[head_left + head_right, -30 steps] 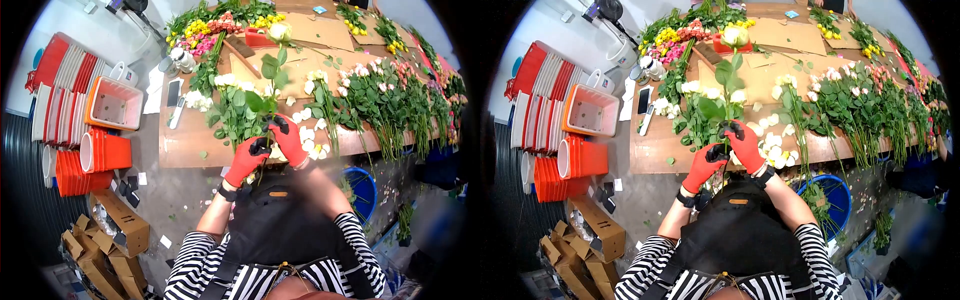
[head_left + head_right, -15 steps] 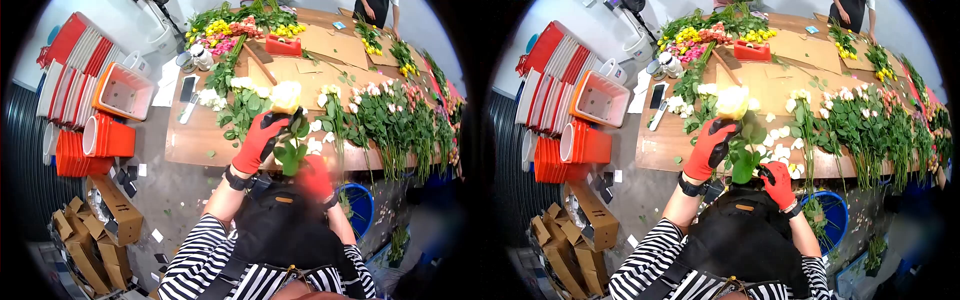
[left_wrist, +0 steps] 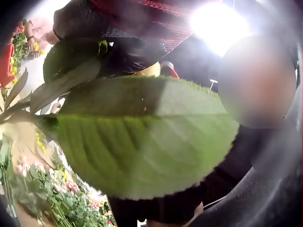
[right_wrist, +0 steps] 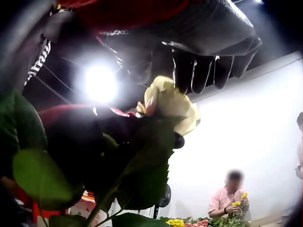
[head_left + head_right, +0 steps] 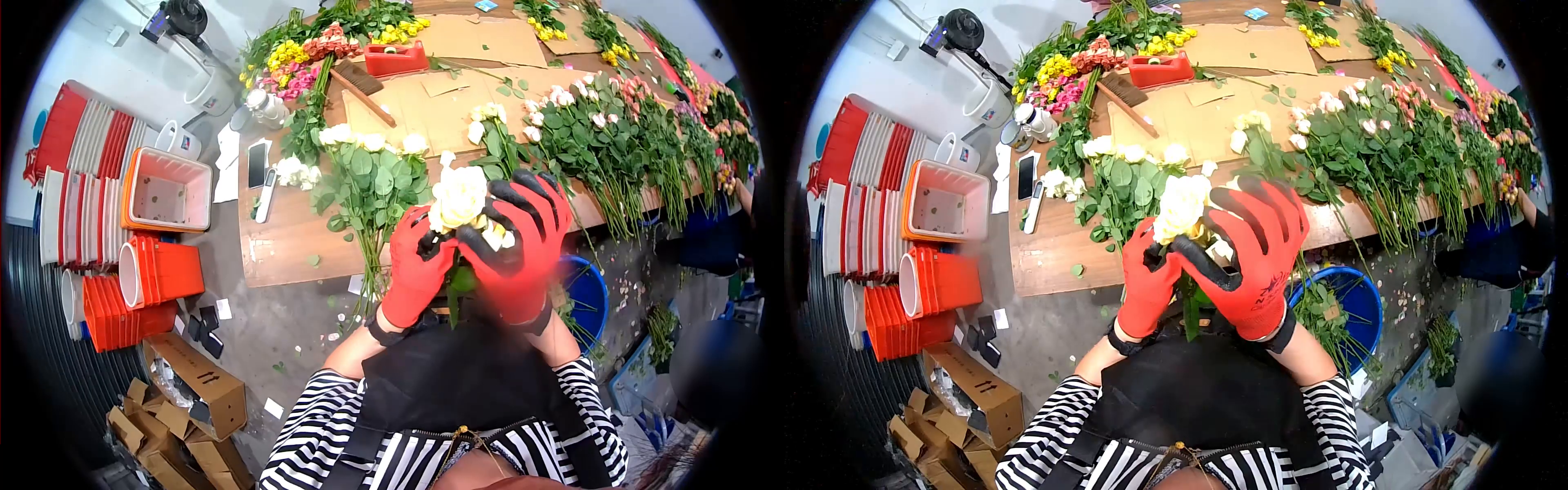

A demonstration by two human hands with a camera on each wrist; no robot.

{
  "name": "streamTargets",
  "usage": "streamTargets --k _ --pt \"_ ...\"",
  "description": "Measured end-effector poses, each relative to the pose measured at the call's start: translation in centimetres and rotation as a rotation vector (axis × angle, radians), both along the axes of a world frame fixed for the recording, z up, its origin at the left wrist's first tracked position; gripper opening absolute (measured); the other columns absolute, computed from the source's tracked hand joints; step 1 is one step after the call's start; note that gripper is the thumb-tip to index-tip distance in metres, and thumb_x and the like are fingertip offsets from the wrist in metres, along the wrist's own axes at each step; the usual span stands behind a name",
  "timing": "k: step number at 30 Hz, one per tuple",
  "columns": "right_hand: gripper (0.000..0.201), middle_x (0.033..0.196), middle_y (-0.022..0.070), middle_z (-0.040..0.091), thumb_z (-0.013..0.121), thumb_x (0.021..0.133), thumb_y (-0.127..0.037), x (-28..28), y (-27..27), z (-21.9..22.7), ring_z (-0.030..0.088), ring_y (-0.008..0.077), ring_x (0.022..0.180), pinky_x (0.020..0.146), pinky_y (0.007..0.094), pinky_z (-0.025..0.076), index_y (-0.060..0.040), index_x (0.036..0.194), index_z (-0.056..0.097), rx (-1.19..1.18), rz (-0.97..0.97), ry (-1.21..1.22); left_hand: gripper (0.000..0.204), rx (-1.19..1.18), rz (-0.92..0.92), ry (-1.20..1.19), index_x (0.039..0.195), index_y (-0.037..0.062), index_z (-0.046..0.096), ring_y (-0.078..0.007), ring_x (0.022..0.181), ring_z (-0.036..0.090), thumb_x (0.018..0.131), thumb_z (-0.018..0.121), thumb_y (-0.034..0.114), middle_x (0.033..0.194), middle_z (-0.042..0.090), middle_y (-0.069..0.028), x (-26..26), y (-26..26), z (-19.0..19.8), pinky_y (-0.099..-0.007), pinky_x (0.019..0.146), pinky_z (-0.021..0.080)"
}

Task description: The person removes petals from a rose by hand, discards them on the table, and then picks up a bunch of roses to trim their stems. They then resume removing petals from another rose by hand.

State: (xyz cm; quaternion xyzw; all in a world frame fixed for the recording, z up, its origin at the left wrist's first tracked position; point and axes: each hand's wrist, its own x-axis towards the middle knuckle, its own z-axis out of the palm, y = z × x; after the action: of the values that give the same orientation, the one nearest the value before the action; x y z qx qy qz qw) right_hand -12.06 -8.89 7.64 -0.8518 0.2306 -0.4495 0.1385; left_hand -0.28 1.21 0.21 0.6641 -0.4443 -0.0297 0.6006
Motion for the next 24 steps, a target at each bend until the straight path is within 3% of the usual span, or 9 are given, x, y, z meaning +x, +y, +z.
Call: streamTargets --k 1,6,7,9,10,13,17,19,24 --pt "0.042 0.121 0.0111 0.060 0.083 0.067 -0.020 0.0 0.1 -0.3 0.053 0.0375 0.116 0.103 0.0537 0.036 -0.0085 0.103 0.065 0.007 0.005 -0.021 0.040 -0.060 0.047 -0.081 0.111 0.0001 0.064 -0.0319 0.104 0.061 0.073 0.077 0.003 0.113 0.062 -0.0185 -0.2 -0.1 -0.4 -0.0389 0.088 0.048" --pt "0.037 0.118 0.0114 0.062 0.074 0.069 0.000 0.3 -0.3 -2.2 0.057 0.0331 0.112 0.099 0.0465 0.042 -0.0041 0.104 0.063 0.323 0.210 -0.313 0.044 -0.021 -0.017 0.639 0.120 -0.0024 0.056 -0.0214 0.101 0.062 0.079 0.072 0.005 0.111 0.064 -0.0165 -0.9 0.5 -0.5 -0.0332 0.087 0.049" --pt "0.038 0.115 0.0122 0.063 0.066 0.069 0.009 0.4 0.9 -1.8 0.059 0.0260 0.111 0.097 0.0397 0.045 -0.0010 0.105 0.061 0.809 0.248 -0.546 0.043 0.005 -0.107 0.847 0.121 -0.0023 0.055 -0.0200 0.100 0.062 0.081 0.070 0.005 0.108 0.065 -0.0154 -0.5 0.9 0.7 -0.0325 0.086 0.049" --pt "0.033 0.116 0.0152 0.062 0.057 0.074 0.004 -0.6 -0.8 -4.8 0.059 0.0233 0.112 0.096 0.0346 0.045 0.0013 0.107 0.060 0.915 0.256 -0.620 0.036 -0.074 -0.111 1.149 0.118 -0.0030 0.058 -0.0132 0.090 0.062 0.085 0.063 0.008 0.097 0.068 -0.0080 -1.1 1.1 2.0 -0.0288 0.081 0.049" --pt "0.030 0.118 0.0162 0.061 0.055 0.078 0.000 -1.0 -1.3 -5.3 0.058 0.0244 0.112 0.096 0.0350 0.044 0.0022 0.108 0.060 1.042 0.238 -0.697 0.032 -0.052 -0.146 1.082 0.116 -0.0029 0.059 -0.0123 0.086 0.061 0.086 0.061 0.010 0.096 0.067 -0.0063 -0.9 1.1 1.6 -0.0279 0.080 0.049" --pt "0.044 0.117 0.0191 0.061 0.053 0.089 -0.033 -1.6 -2.2 -3.8 0.057 0.0304 0.114 0.100 0.0404 0.042 0.0065 0.106 0.060 0.749 0.414 -0.559 0.024 0.002 -0.257 0.883 0.105 -0.0033 0.065 -0.0088 0.081 0.059 0.087 0.055 0.008 0.092 0.067 -0.0017 0.9 0.3 2.1 -0.0240 0.078 0.046" --pt "0.045 0.120 0.0178 0.060 0.075 0.071 -0.017 -1.5 -1.2 -0.8 0.054 0.0301 0.116 0.091 0.0388 0.051 0.0010 0.110 0.064 0.564 0.293 -0.370 0.034 -0.036 -0.189 0.865 0.110 -0.0032 0.063 -0.0117 0.084 0.063 0.078 0.070 0.006 0.094 0.069 -0.0060 0.2 -0.3 2.0 -0.0273 0.079 0.050" --pt "0.052 0.117 0.0134 0.062 0.082 0.059 -0.009 -1.2 -1.2 -0.9 0.053 0.0321 0.116 0.099 0.0425 0.043 -0.0037 0.108 0.066 0.397 0.165 -0.138 0.037 -0.032 -0.144 0.663 0.110 -0.0034 0.063 -0.0133 0.087 0.064 0.075 0.072 0.004 0.097 0.069 -0.0083 -0.2 -0.4 0.5 -0.0282 0.080 0.050" --pt "0.037 0.112 0.0111 0.065 0.075 0.067 -0.002 -0.3 -0.1 -1.1 0.057 0.0307 0.107 0.097 0.0405 0.042 -0.0045 0.104 0.067 0.344 0.101 -0.203 0.050 0.022 -0.015 0.365 0.114 -0.0032 0.061 -0.0255 0.103 0.062 0.068 0.080 0.003 0.117 0.062 -0.0152 -0.9 0.5 -0.5 -0.0357 0.089 0.049"
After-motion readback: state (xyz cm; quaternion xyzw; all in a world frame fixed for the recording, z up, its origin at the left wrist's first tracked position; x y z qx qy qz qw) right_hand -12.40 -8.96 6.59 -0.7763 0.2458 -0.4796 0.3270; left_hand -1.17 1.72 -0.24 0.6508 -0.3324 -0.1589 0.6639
